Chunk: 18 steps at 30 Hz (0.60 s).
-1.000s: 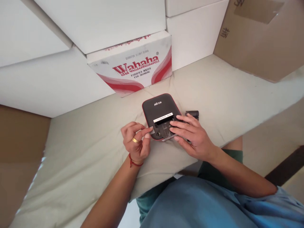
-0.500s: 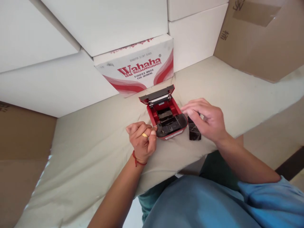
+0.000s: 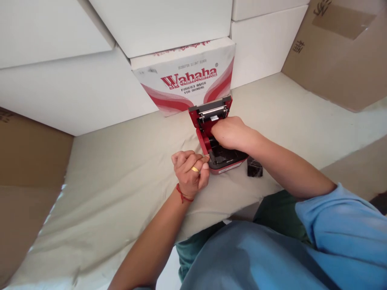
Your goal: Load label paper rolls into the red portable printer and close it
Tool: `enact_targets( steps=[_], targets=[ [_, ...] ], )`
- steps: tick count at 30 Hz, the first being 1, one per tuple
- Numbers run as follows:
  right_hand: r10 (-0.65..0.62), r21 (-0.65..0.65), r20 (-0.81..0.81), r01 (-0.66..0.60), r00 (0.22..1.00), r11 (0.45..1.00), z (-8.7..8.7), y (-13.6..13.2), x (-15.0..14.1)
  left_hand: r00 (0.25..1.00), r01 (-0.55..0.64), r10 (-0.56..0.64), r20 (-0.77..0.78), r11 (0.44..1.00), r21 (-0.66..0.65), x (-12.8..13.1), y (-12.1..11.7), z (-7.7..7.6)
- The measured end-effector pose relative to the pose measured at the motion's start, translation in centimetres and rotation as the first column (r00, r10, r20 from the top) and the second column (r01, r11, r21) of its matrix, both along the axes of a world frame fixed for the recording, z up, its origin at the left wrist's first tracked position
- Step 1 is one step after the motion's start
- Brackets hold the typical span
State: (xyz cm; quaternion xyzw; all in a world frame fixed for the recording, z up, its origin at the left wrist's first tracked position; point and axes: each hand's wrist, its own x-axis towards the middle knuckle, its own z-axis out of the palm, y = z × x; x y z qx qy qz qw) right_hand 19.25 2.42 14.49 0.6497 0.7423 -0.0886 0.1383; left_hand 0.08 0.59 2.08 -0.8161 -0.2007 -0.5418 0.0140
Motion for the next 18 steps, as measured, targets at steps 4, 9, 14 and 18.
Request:
enact_targets(
  steps=[4,9,14,18],
  targets=[
    [-0.049,0.096,-0.083,0.057,0.995,0.994,1.5,-2.6,1.3,1.0,0.0,0.0,0.004,1.0,0.012,0.1,0.1,0.0],
    [0.105,0.228,-0.372,-0.019,0.922,0.974,3.6,-7.5,8.8,1.0,-0.01,0.01,0.006,1.0,-0.01,0.1,0.2,-0.2],
    [-0.226,-0.021,-0.088,0.225,0.97,0.974,-0.3,-7.7,18.2,1.0,0.015,-0.014,0.024,1.0,-0.02,0.0,0.4,-0.6],
    [-0.275,0.0,-0.068,0.276,0.959,0.961,-3.7,-7.0,18.8,1.0,-0.002,0.002,0.002,1.0,-0.019,-0.2,0.5,-0.8]
  ],
)
